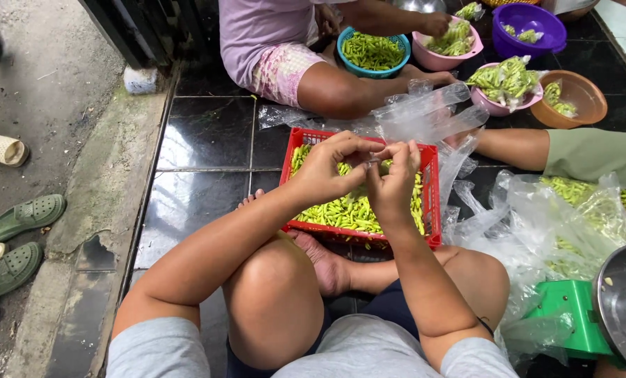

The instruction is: The person sorts green peppers from a red crate into small plastic bags by hand while sitting on the floor.

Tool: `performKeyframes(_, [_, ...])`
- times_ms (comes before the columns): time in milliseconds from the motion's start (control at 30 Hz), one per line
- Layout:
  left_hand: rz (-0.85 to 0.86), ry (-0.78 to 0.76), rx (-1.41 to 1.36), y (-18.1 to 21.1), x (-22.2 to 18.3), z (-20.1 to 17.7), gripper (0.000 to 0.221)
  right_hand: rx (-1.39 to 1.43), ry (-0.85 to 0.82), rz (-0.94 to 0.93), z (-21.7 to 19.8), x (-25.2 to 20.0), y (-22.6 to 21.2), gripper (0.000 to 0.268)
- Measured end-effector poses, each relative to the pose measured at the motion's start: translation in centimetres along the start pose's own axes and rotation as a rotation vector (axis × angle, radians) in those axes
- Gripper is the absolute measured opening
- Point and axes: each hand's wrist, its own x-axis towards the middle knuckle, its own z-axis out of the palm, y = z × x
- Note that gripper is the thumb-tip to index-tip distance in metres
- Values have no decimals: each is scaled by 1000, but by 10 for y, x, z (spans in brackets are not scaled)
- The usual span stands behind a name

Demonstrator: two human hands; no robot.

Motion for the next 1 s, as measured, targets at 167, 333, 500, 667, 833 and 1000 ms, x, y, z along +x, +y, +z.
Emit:
performKeyframes(167, [-301, -8, -294, -16, -6, 3, 29, 256, -82, 9, -8, 6, -7, 16])
performKeyframes(333, [-530, -108, -408, -30, -11, 1, 23, 514, -388, 109, -33, 4, -12, 15])
performKeyframes(500, [-403, -141, -161, -27, -10, -3, 17, 767, -681, 259, -45, -5, -5, 86])
performKeyframes(667, [-131, -87, 232, -23, -6, -3, 12, 708, -674, 459, -27, -30, 18, 83])
performKeyframes(833, [-73, -100, 386, -26, -4, -2, 13, 578, -669, 500, -12, -59, 23, 62])
performKeyframes(1000, [-240, -152, 362, -19, -4, -12, 32, 893, -861, 1391, 15, -150, 88, 52])
